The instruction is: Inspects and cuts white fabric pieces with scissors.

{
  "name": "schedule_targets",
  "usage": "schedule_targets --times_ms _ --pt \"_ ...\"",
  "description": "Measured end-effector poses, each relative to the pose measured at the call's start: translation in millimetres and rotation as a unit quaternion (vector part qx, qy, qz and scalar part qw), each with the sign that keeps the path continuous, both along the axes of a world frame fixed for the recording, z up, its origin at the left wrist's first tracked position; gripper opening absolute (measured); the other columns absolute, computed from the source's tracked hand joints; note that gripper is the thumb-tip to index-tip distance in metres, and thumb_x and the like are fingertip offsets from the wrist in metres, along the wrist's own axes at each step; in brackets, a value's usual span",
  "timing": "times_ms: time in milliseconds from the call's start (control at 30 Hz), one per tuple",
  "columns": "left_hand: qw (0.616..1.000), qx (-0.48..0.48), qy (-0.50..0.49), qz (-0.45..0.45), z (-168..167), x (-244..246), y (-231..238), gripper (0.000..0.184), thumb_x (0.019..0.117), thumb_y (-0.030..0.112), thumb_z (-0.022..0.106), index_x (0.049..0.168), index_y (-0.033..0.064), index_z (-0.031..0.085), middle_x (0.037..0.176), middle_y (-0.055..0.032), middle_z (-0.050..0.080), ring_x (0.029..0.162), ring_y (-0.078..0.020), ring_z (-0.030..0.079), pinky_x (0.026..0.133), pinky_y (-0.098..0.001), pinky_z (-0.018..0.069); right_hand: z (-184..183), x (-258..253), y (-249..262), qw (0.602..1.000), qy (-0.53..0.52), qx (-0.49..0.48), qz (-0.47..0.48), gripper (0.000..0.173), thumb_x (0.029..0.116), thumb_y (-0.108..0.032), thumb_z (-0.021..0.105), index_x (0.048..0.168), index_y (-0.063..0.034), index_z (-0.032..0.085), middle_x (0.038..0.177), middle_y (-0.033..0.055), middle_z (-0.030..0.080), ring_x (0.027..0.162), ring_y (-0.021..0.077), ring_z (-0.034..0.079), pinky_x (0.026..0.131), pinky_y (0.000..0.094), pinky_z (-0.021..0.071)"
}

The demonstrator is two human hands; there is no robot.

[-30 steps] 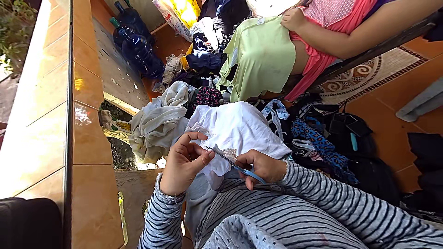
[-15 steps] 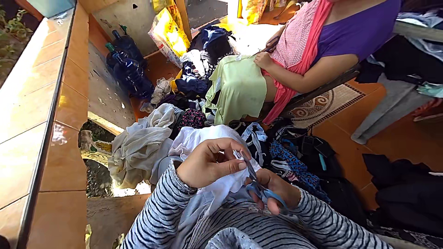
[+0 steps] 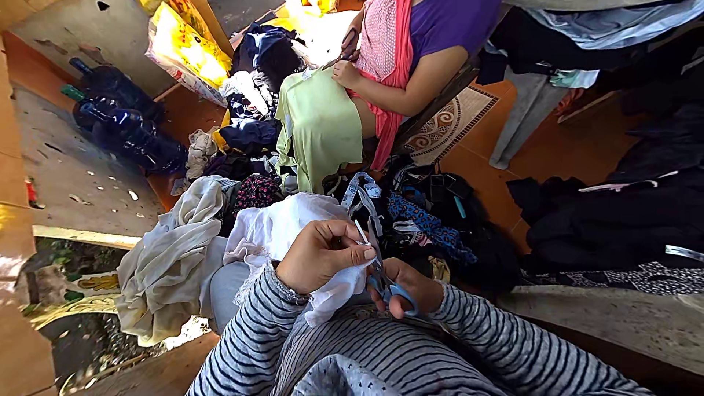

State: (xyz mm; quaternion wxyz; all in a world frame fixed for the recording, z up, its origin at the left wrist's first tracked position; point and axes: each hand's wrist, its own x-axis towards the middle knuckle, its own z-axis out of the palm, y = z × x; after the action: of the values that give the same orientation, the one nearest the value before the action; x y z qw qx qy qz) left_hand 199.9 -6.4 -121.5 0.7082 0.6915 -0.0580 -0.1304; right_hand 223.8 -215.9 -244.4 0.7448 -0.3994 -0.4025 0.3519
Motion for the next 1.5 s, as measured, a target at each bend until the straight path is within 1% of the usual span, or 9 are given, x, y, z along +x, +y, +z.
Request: schedule_targets --times_ms 300,500,600,700,967,1167,1267,1367,1500 --pt "0.999 0.009 0.038 0.002 -12 1 -1 0.006 0.087 0.006 0.077 0.087 0.0088 0.071 0.077 0.0087 0.07 0.069 0.0016 0.064 0.066 -0.0171 0.0539 -1 -6 6 0.997 0.063 0.02 -0.031 0.039 0.0884 -0.059 0.071 0.09 -0.0197 0.069 0.073 -0.0152 0.066 0.062 -0.0088 0.061 0.056 0.0108 0.0505" --pt "0.994 0.088 -0.044 0.052 -16 -3 2 0.049 0.0877 0.009 0.079 0.131 -0.0029 0.06 0.083 0.0043 0.072 0.07 -0.0008 0.066 0.069 -0.0186 0.0566 13 19 11 0.966 -0.021 0.002 -0.258 0.045 0.088 -0.054 0.074 0.118 -0.0217 0.066 0.106 -0.011 0.071 0.083 -0.0019 0.063 0.072 0.0181 0.0533" --pt "0.991 0.085 -0.082 0.065 -18 -5 1 0.042 0.0859 0.01 0.081 0.121 -0.0016 0.061 0.081 0.0035 0.072 0.07 -0.0022 0.067 0.068 -0.0197 0.0571 30 33 15 0.958 -0.068 -0.043 -0.276 0.05 0.0821 -0.026 0.084 0.121 -0.0055 0.062 0.112 -0.0066 0.071 0.087 -0.0019 0.063 0.077 0.0186 0.0546" --pt "0.994 0.046 -0.068 0.072 -25 -8 3 0.03 0.0851 0.009 0.081 0.106 0.0026 0.06 0.078 0.0068 0.068 0.069 -0.0008 0.064 0.068 -0.0195 0.0554 47 30 25 0.959 -0.07 -0.07 -0.267 0.028 0.0805 -0.021 0.083 0.101 -0.0133 0.065 0.091 -0.0144 0.067 0.078 -0.0062 0.06 0.068 0.0143 0.052" --pt "0.995 0.087 -0.05 0.025 -40 -35 82 0.014 0.0875 0.011 0.077 0.092 -0.0014 0.071 0.075 0.004 0.067 0.068 0.0025 0.06 0.066 -0.0184 0.0518 80 58 49 0.945 -0.158 -0.004 -0.285 0.028 0.0824 -0.017 0.08 0.105 -0.0218 0.065 0.095 -0.0157 0.069 0.08 -0.0046 0.063 0.07 0.0136 0.0542" --pt "0.917 0.3 -0.215 0.151 46 -11 140 0.015 0.0869 0.01 0.078 0.097 -0.0012 0.074 0.086 -0.004 0.072 0.079 -0.0054 0.066 0.077 -0.0266 0.0566 140 116 61 0.872 -0.292 0.017 -0.392 0.032 0.0825 -0.026 0.082 0.109 -0.022 0.066 0.099 -0.016 0.069 0.084 -0.0021 0.065 0.075 0.018 0.0568" --pt "0.801 0.458 -0.316 0.22 71 10 143 0.018 0.0849 0.016 0.081 0.099 0.0052 0.079 0.095 -0.0098 0.075 0.101 -0.0284 0.067 0.095 -0.0536 0.0492 161 118 59 0.835 -0.349 0.039 -0.424 0.033 0.0843 -0.021 0.079 0.113 -0.0173 0.062 0.103 -0.0135 0.065 0.089 -0.0013 0.063 0.08 0.0202 0.0557" --pt "0.712 0.525 -0.356 0.301 42 26 141 0.015 0.0838 0.013 0.078 0.099 0.0118 0.079 0.097 -0.0108 0.074 0.111 -0.0394 0.064 0.099 -0.0625 0.0438 138 98 59 0.825 -0.394 0.017 -0.406 0.024 0.0881 -0.018 0.076 0.109 -0.0161 0.064 0.101 -0.0108 0.067 0.093 -0.0025 0.064 0.083 0.0179 0.0556" --pt "0.777 0.493 -0.254 0.299 -65 17 138 0.016 0.0832 0.006 0.076 0.099 0.009 0.079 0.108 -0.0164 0.073 0.12 -0.0448 0.06 0.103 -0.0681 0.0417 55 63 55 0.773 -0.505 -0.094 -0.373 0.016 0.094 -0.021 0.068 0.097 -0.0057 0.063 0.088 0.011 0.067 0.085 0.0165 0.064 0.077 0.0275 0.054"
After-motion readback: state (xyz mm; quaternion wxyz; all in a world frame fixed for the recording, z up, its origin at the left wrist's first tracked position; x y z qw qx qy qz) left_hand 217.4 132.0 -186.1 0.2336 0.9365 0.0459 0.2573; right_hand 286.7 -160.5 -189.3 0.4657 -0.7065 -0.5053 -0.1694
